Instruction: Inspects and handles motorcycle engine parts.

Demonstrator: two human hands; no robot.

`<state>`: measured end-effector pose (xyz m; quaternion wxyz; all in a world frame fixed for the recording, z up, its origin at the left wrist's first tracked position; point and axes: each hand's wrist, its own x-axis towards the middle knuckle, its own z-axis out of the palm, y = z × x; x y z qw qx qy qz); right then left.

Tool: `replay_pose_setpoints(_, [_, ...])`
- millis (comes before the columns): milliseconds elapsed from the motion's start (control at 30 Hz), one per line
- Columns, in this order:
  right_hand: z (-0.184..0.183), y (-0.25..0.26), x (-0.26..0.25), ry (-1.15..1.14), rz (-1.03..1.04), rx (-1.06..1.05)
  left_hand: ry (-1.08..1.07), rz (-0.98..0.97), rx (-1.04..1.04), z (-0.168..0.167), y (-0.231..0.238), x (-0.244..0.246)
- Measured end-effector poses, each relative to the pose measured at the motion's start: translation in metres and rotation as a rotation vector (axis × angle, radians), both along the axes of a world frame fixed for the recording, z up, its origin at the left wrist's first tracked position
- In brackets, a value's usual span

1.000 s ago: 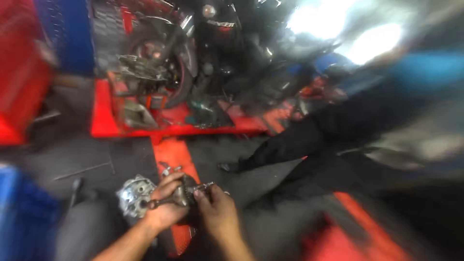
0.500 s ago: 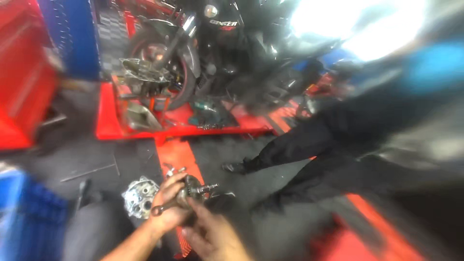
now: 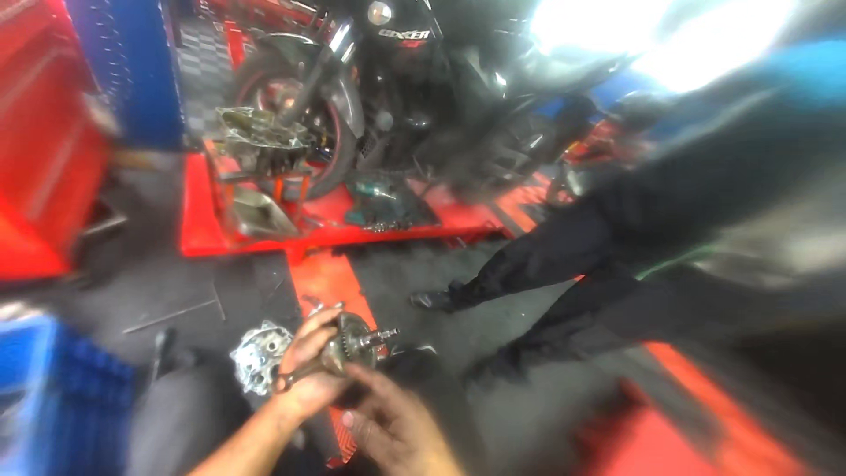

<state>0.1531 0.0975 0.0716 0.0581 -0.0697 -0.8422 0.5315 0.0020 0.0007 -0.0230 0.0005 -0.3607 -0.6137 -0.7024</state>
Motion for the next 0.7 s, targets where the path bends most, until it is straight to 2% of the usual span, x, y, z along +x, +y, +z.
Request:
replay_pose_setpoints(167, [-0.012, 0.003, -0.002, 0.095, -0.071, 0.042, -0.005, 0.014, -0.037, 0.004, -0.003, -0.001])
replay_pose_setpoints(433, [0.001, 0.001, -0.012, 0.225, -0.095, 0.075, -0.051, -0.005, -0.104, 0.007, -0.005, -0.002])
replay_pose_setpoints(500, [0.002, 0.003, -0.014, 0.148, -0.080, 0.102, -0.050, 0.000, -0.123, 0.006, -0.004, -0.002])
replay_pose_setpoints(600, [0.004, 0.007, -0.015, -0.107, 0.013, 0.155, -0.045, -0.007, -0.098, 0.005, -0.002, -0.001])
replay_pose_setpoints(700, [0.008, 0.007, -0.015, -0.195, 0.072, 0.081, -0.028, 0.013, -0.091, 0.005, -0.001, -0.002])
